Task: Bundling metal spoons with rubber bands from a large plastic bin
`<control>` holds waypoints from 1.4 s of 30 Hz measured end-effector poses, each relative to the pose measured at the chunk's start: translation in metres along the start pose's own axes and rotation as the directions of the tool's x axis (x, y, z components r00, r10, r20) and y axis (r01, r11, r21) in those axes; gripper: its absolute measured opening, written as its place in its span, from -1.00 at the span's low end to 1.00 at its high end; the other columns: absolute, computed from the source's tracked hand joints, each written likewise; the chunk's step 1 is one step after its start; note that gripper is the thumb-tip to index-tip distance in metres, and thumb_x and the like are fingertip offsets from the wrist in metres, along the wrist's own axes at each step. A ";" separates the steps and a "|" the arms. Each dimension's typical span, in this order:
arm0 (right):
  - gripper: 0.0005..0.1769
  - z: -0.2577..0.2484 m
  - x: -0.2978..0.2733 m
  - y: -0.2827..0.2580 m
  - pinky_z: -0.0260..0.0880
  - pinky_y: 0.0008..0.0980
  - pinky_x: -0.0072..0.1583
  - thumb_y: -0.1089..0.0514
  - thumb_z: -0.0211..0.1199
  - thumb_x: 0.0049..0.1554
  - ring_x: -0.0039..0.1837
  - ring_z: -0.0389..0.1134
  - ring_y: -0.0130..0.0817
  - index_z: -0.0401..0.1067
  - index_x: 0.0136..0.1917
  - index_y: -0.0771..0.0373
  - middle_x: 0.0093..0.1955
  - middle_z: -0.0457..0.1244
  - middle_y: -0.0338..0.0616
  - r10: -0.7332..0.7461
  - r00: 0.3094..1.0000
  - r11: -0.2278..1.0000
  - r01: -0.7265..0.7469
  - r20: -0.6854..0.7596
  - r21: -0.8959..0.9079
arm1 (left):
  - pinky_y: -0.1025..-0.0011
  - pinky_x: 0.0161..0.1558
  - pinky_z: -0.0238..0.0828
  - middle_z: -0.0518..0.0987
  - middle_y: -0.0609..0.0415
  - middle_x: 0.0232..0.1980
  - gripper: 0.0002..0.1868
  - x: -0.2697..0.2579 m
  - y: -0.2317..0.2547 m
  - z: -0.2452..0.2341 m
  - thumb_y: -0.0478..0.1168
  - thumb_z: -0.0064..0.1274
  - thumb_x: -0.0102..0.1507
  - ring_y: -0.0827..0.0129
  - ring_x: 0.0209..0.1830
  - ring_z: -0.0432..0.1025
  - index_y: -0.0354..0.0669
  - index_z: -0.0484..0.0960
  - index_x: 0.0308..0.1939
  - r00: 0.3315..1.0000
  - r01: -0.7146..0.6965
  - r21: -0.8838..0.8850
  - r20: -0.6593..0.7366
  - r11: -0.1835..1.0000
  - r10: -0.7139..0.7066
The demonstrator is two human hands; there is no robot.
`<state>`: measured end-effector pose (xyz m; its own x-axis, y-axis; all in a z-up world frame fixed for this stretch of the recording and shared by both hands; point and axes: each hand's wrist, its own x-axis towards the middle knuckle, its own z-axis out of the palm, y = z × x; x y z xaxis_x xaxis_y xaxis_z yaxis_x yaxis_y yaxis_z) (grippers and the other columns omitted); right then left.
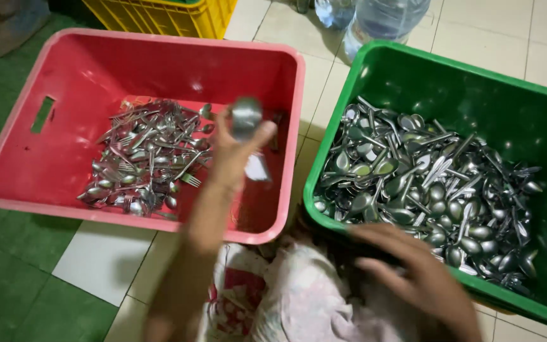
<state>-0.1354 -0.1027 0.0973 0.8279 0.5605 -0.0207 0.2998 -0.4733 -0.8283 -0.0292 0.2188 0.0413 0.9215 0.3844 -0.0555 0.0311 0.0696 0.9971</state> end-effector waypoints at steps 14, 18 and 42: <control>-0.59 -0.037 -0.142 0.198 0.39 -0.27 0.10 0.50 0.29 0.21 -0.05 0.41 -0.09 0.51 0.34 0.57 0.00 0.39 0.25 0.430 0.564 0.786 -0.618 -0.706 -0.015 | -0.17 -0.10 0.32 0.66 -0.20 -0.27 -0.41 0.181 -0.119 -0.011 0.21 -0.20 0.26 -0.07 -0.39 0.54 -0.24 0.69 -0.14 0.875 0.062 0.987 0.017 0.148 -0.484; -0.76 -0.043 -0.118 0.163 0.38 -0.37 -0.13 0.40 0.35 0.20 -0.26 0.37 -0.21 0.61 0.15 0.41 -0.21 0.39 0.04 0.424 0.510 0.664 -0.737 -0.749 -0.126 | 0.07 -0.14 0.47 0.71 -0.15 -0.29 -0.43 0.209 -0.157 0.012 0.11 -0.28 0.41 -0.01 -0.29 0.62 -0.36 0.51 0.12 0.912 0.017 1.000 -0.017 -0.004 -0.409; -0.84 -0.028 -0.125 0.144 0.29 -0.37 -0.16 0.17 0.38 0.43 -0.28 0.29 -0.23 0.70 0.25 0.15 -0.17 0.39 -0.12 0.191 0.552 0.496 -0.768 -0.812 -0.405 | 0.00 0.57 -0.43 0.76 0.03 -0.15 -0.54 0.169 -0.095 -0.022 0.00 -0.35 0.37 0.12 0.04 0.58 -0.04 0.61 0.12 0.867 -0.280 0.942 0.165 -0.186 -0.471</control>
<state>-0.1819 -0.2601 -0.0038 0.8990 -0.3326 0.2849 -0.2946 -0.9406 -0.1685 0.1149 0.2970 -0.0639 0.8479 0.1488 -0.5088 0.1010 -0.9876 -0.1204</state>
